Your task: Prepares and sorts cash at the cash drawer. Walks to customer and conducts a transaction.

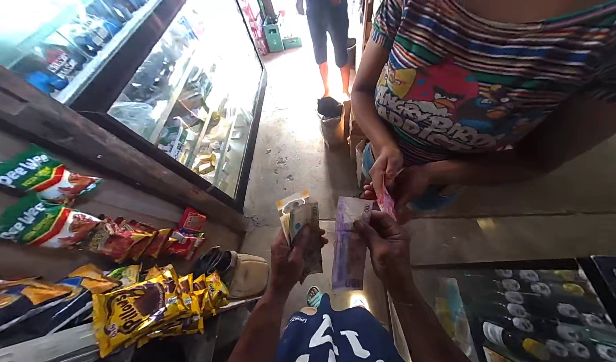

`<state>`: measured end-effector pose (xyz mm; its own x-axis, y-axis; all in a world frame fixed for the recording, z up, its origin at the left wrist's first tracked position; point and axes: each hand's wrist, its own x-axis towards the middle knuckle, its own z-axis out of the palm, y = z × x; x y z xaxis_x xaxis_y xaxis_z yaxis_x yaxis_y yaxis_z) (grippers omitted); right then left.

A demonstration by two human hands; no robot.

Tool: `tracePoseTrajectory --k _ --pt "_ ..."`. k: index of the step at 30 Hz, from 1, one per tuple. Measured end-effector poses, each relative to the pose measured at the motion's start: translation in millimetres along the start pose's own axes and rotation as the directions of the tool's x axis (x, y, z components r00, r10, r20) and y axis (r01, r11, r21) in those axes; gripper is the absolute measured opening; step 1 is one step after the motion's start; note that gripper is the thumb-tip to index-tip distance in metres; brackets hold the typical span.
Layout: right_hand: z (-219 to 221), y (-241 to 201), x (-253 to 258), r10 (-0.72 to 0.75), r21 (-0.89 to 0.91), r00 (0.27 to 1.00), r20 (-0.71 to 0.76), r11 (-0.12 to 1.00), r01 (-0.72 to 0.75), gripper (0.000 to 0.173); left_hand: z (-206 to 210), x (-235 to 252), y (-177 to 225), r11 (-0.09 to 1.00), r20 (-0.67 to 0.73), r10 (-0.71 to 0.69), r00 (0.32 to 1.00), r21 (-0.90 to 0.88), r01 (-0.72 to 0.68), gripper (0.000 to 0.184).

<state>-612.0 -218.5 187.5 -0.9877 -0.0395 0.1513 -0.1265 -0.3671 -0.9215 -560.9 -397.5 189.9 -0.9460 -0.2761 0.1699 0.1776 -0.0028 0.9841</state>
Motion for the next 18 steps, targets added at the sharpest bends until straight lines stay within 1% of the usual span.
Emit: tracePoseTrajectory --k 2,4,5,8,10,12,14,16,18 --pt "8.1 0.8 -0.6 0.055 0.001 0.998 0.027 0.998 -0.055 0.019 2.2 2.4 1.5 0.991 -0.056 0.058 0.997 0.126 -0.05 0.018" --pt "17.5 2.4 0.2 0.095 -0.016 0.994 0.052 0.995 -0.094 0.021 4.8 2.0 -2.1 0.973 -0.102 0.093 0.99 0.221 -0.069 0.019" --pt "21.0 4.1 0.9 0.106 -0.034 0.992 0.062 0.994 -0.104 0.02 8.0 1.6 -2.7 0.969 -0.116 0.099 0.988 0.237 -0.069 0.018" --pt "24.7 11.6 4.0 0.076 -0.12 0.994 0.081 0.991 -0.066 0.005 17.6 0.0 -1.5 0.965 -0.142 0.102 0.985 0.253 -0.063 0.015" --pt "23.6 15.5 6.2 0.05 -0.138 0.996 0.079 0.99 -0.039 0.003 21.2 -0.4 -0.8 0.967 -0.154 0.091 0.984 0.249 -0.051 0.014" --pt "23.6 18.5 7.7 0.034 -0.15 0.997 0.062 0.988 -0.024 0.003 22.5 0.3 -0.7 0.959 -0.123 0.082 0.989 0.281 -0.044 0.018" --pt "25.1 20.4 9.4 0.054 -0.137 0.998 0.042 0.989 -0.048 0.005 26.2 0.4 1.6 0.936 -0.067 0.043 0.997 0.352 -0.017 0.023" --pt "26.0 20.4 9.1 0.113 -0.11 0.993 0.039 0.988 -0.108 0.008 30.0 -1.5 -1.0 0.946 0.022 -0.011 1.0 0.325 0.003 0.026" --pt "26.1 19.4 7.6 0.114 -0.12 0.993 0.017 0.987 -0.111 0.009 33.0 -3.2 -8.2 0.963 0.102 -0.029 0.994 0.268 0.0 0.029"
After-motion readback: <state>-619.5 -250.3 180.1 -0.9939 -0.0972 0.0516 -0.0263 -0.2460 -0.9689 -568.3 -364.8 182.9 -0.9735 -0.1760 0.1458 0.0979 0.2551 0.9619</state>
